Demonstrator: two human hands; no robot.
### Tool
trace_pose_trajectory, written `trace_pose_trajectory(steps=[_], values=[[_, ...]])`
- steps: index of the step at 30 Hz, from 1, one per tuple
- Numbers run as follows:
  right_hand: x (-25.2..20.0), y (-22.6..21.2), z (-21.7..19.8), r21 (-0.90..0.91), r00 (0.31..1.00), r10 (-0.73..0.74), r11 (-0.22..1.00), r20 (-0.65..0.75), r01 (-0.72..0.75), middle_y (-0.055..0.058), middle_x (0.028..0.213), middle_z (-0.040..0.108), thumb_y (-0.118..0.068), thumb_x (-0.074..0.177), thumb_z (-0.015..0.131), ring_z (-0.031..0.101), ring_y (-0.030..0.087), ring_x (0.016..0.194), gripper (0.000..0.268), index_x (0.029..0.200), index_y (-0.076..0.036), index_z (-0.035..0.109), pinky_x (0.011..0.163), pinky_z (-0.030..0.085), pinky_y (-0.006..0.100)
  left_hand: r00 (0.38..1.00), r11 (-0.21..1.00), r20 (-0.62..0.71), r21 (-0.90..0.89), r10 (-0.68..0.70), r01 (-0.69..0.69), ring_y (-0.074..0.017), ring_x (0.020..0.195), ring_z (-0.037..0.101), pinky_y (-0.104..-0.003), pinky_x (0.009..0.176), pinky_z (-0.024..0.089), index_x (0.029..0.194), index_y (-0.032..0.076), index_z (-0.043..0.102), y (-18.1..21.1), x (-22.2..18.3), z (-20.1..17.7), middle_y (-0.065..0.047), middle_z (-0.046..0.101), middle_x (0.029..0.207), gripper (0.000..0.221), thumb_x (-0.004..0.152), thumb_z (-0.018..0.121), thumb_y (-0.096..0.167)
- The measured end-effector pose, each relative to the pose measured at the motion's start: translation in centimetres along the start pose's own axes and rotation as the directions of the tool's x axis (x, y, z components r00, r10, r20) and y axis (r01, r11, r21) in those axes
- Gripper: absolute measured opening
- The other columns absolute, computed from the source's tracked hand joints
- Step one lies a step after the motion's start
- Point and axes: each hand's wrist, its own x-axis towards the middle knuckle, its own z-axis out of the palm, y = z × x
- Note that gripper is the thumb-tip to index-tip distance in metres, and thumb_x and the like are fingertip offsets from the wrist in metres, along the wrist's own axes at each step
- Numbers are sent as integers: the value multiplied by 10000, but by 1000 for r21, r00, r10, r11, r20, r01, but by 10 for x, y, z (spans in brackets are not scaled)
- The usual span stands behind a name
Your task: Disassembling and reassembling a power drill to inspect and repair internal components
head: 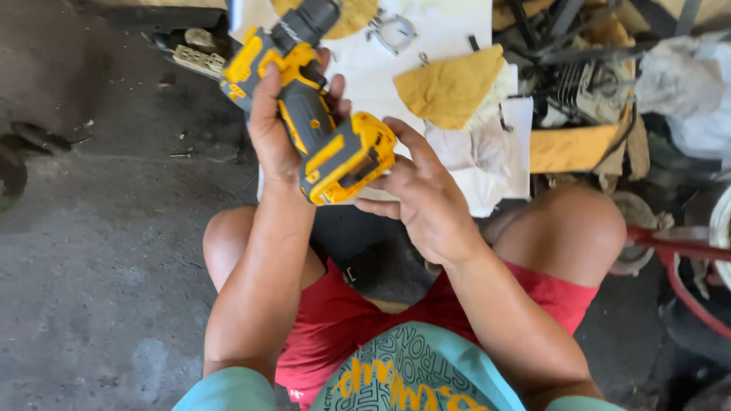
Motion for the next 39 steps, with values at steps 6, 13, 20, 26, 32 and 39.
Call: trace_pose_trajectory(steps=[6,13,20,26,32,39], values=[[-11,8,26,-161,982,-173,970,71,183,87,1682,246,-178,779,858,624,332,1306,1206,1607,-282,-13,1074,564,575,1000,1000,-17,30,3,-3,-236,905,715,-364,723,614,1272,-5,626,0,2,-5,-95,705,1205,542,894,700,375],[-6,17,30,-62,972,-228,971,52,231,53,1684,212,-36,786,842,569,290,1356,1142,1607,-267,82,1101,578,547,1000,999,-2,36,24,-24,-243,928,718,-377,759,612,1332,15,612,1,2,-9,-103,708,1245,559,907,702,367],[25,-20,14,-48,993,22,998,-118,-28,61,1242,521,-504,669,732,624,253,1121,699,1223,-178,457,848,694,581,1000,996,10,89,-26,25,-238,893,736,-373,759,614,1220,-5,656,-1,6,-10,-77,729,1067,528,884,716,397],[36,-67,42,-222,899,352,884,-262,-411,44,1186,703,-597,563,583,772,228,1073,691,1133,-207,570,887,672,517,994,992,111,129,-19,5,-256,971,731,-388,923,598,1139,38,697,-7,24,-35,-90,740,1066,385,928,713,359],[54,-48,10,-284,898,387,855,-210,-435,61,1004,824,-530,632,581,843,220,952,568,1065,-190,719,908,693,471,1000,982,18,189,-24,20,-168,714,640,-339,712,509,750,129,622,-16,14,-41,-28,686,746,177,849,703,250],[66,-26,1,-353,957,263,890,-119,-288,-5,985,838,-508,676,559,873,177,880,465,1015,-230,711,759,753,408,997,978,-52,195,-66,75,-235,809,658,-378,737,531,855,116,623,-31,3,-52,-53,684,843,159,863,707,250]])
